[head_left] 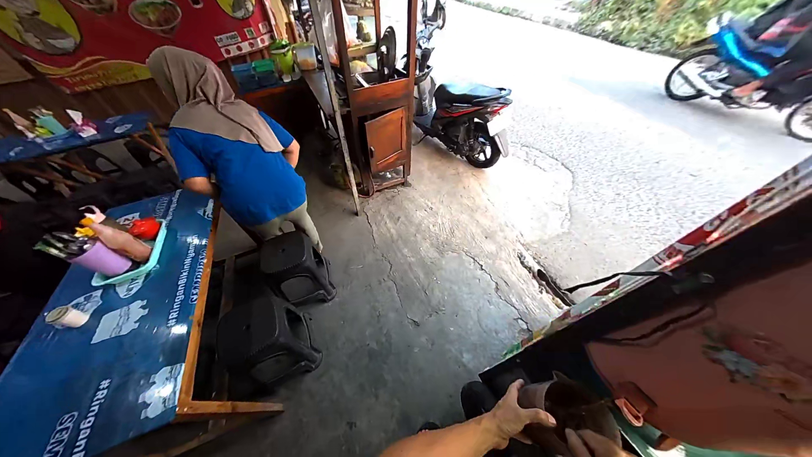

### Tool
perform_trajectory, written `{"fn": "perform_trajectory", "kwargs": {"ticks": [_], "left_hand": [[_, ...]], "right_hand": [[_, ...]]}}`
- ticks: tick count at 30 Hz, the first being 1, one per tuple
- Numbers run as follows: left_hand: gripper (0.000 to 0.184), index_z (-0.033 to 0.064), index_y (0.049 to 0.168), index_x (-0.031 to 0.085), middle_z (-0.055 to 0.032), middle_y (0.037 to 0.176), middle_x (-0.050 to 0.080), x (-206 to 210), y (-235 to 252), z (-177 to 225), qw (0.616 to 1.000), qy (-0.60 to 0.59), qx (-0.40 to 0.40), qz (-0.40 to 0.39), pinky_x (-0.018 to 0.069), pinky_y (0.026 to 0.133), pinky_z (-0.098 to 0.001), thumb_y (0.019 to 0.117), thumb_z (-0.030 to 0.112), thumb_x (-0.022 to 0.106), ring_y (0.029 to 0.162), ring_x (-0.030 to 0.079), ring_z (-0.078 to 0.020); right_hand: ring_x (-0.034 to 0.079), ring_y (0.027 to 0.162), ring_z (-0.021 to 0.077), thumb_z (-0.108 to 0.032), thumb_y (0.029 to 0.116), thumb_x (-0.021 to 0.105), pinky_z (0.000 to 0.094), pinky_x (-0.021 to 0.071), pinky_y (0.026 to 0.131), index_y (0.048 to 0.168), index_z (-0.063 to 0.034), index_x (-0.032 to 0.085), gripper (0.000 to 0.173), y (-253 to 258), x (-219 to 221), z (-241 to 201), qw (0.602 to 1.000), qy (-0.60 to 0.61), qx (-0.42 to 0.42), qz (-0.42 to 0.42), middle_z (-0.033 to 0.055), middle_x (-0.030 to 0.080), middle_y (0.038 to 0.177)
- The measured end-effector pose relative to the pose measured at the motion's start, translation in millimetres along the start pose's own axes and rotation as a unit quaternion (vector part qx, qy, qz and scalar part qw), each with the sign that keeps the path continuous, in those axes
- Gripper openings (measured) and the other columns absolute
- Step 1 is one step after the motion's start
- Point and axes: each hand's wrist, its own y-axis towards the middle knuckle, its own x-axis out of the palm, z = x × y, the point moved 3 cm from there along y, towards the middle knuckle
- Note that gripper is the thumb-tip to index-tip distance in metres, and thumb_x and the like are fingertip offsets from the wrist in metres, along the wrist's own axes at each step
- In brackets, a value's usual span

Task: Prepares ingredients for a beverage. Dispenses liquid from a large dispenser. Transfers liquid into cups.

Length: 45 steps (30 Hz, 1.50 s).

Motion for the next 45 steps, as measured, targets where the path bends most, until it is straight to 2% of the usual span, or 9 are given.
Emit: {"fn": "perform_trajectory", "kwargs": {"ticks": [5, 9, 15, 21, 26, 30, 36, 40, 45], "left_hand": [[0.107, 0.0196, 0.165, 0.008, -0.0277, 0.159, 0.033, -2.6, -3.9, 2.3, 1.0, -0.006, -0.006, -0.004, 0.0469, 0.1, -0.0656, 0.0847, 0.03, 0.078, 0.136, 0.047, -0.0474], [0.107, 0.0184, 0.165, 0.008, -0.0274, 0.159, 0.032, -1.8, -3.1, 1.8, 1.0, -0.004, -0.004, -0.009, 0.0481, 0.099, -0.0658, 0.0846, 0.031, 0.078, 0.135, 0.048, -0.0474], [0.107, 0.0186, 0.165, 0.007, -0.028, 0.159, 0.031, -0.8, -9.7, 7.0, 1.0, 0.004, -0.003, -0.015, 0.0483, 0.099, -0.0636, 0.0848, 0.03, 0.076, 0.135, 0.047, -0.0461], [0.102, 0.0166, 0.164, 0.006, -0.027, 0.157, 0.034, 1.6, -10.9, 7.1, 0.999, 0.028, 0.002, -0.014, 0.052, 0.096, -0.0592, 0.0875, 0.03, 0.072, 0.13, 0.052, -0.0417], [0.108, 0.0183, 0.164, 0.008, -0.0248, 0.156, 0.037, -2.6, -0.4, -5.4, 1.0, 0.019, 0.002, -0.013, 0.0548, 0.093, -0.0552, 0.0817, 0.037, 0.074, 0.127, 0.055, -0.0388], [0.108, 0.0195, 0.165, 0.006, -0.0241, 0.157, 0.036, -3.1, 2.6, -6.1, 1.0, 0.015, 0.0, -0.018, 0.0531, 0.095, -0.0568, 0.0816, 0.038, 0.073, 0.13, 0.052, -0.0388], [0.111, 0.0206, 0.165, 0.006, -0.0226, 0.16, 0.03, -4.5, 3.5, -6.0, 1.0, 0.014, -0.009, -0.008, 0.0509, 0.097, -0.0597, 0.079, 0.037, 0.075, 0.134, 0.048, -0.0408], [0.111, 0.0207, 0.165, 0.006, -0.0222, 0.16, 0.031, -3.9, 3.0, -5.5, 0.999, 0.027, -0.008, -0.017, 0.0511, 0.097, -0.0591, 0.0784, 0.038, 0.074, 0.134, 0.048, -0.0396], [0.111, 0.0209, 0.165, 0.007, -0.0219, 0.16, 0.031, -3.8, 1.7, -4.9, 0.999, 0.022, -0.014, -0.019, 0.0505, 0.097, -0.0585, 0.0782, 0.037, 0.075, 0.134, 0.048, -0.0395]], "right_hand": [[0.07, 0.102, 0.0487, -0.033, 0.1063, 0.046, 0.0688, 0.0508, 0.083, 0.107, 0.0007, 0.075, 0.044, 9.0, -4.8, 13.4, 0.993, 0.001, 0.108, 0.055, 0.0277, 0.073, 0.105], [0.072, 0.083, 0.0434, -0.031, 0.0998, 0.054, 0.0639, 0.0523, 0.068, 0.084, -0.0018, 0.072, 0.038, -3.9, 1.6, -5.0, 1.0, -0.006, 0.008, 0.019, 0.0218, 0.072, 0.085], [0.07, 0.087, 0.051, -0.028, 0.1059, 0.052, 0.0705, 0.05, 0.071, 0.097, 0.0009, 0.075, 0.038, 6.2, -1.5, 14.8, 0.984, 0.0, 0.104, 0.141, 0.0283, 0.072, 0.091], [0.071, 0.086, 0.0416, -0.032, 0.103, 0.052, 0.0618, 0.0535, 0.072, 0.087, 0.0001, 0.07, 0.04, -7.0, -6.8, -11.3, 0.998, 0.039, 0.009, 0.038, 0.0215, 0.071, 0.086], [0.071, 0.097, 0.0436, -0.031, 0.1052, 0.049, 0.0633, 0.0536, 0.081, 0.103, -0.0002, 0.074, 0.04, 3.9, -4.8, 13.0, 0.986, 0.045, 0.14, 0.072, 0.0234, 0.073, 0.099], [0.07, 0.095, 0.0426, -0.031, 0.1035, 0.047, 0.0618, 0.0514, 0.079, 0.091, 0.0026, 0.068, 0.042, -4.7, -4.2, -5.2, 0.997, 0.068, 0.036, -0.024, 0.0235, 0.071, 0.094], [0.071, 0.098, 0.0409, -0.031, 0.1058, 0.047, 0.0609, 0.0537, 0.081, 0.107, -0.0037, 0.074, 0.039, 6.2, -6.6, 16.7, 0.982, 0.07, 0.161, 0.074, 0.021, 0.073, 0.101], [0.069, 0.098, 0.0457, -0.03, 0.1039, 0.046, 0.0638, 0.0505, 0.08, 0.094, 0.0046, 0.067, 0.041, -2.8, -6.1, -6.6, 0.995, 0.063, 0.059, -0.044, 0.0265, 0.07, 0.099], [0.071, 0.1, 0.0416, -0.031, 0.107, 0.047, 0.0612, 0.0536, 0.084, 0.108, -0.0022, 0.073, 0.039, 6.6, -9.1, 15.0, 0.986, 0.086, 0.128, 0.065, 0.0219, 0.073, 0.103]]}}
